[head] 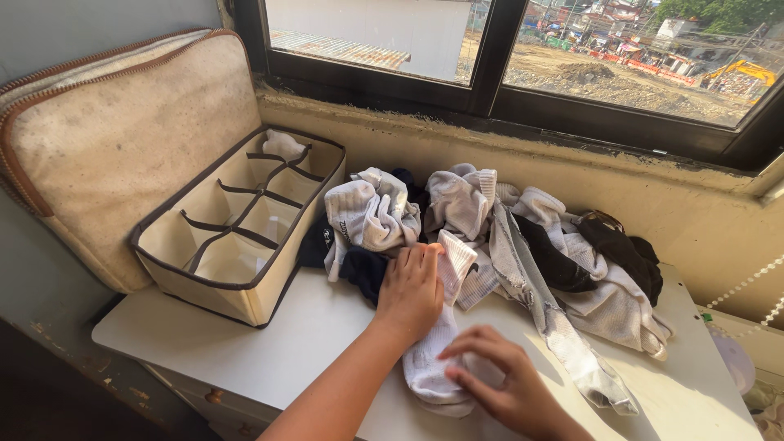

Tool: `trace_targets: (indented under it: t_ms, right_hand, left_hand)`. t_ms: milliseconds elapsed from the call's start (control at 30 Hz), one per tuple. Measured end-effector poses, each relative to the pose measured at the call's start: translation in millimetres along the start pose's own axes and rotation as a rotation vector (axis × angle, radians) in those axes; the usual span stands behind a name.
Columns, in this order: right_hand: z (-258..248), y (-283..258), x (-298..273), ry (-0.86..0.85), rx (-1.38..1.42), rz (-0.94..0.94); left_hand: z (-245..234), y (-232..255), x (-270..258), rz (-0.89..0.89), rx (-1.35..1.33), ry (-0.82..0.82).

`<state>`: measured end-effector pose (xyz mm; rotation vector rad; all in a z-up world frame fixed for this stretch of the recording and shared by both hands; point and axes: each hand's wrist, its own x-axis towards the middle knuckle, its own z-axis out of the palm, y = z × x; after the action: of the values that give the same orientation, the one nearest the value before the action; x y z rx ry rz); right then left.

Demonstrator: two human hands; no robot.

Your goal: The person picks up socks from a pile on a desk, matches them, and rolls them together into a bundle.

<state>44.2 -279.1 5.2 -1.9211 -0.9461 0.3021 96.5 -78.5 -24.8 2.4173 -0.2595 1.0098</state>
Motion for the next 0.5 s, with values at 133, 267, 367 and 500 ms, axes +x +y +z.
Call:
trace_targets:
  t_ms: [133,267,367,500]
  right_hand:
    - [-19.7,21.8,34.2,0.346,-0.678,-0.167]
    - [-38.7,32.7,63.0,0.269,-1.036,0.005]
    - [-50.8,38.1,84.2,0.276,-1.197,0.123]
    - [-70.4,58.8,91.5,0.383,-1.214,0.242]
  left_hand:
    - [-2.7,-2.2,1.6,-0.029,-0.049,0.004]
    - [-5.9,-0.7,3.8,-0.028,-0.064,0.015]
    - [-9.6,-0.1,4.8,-0.062,-0.071,-0.04]
    - [-12.7,-1.5,6.1,-0.05,-0.071,-0.07]
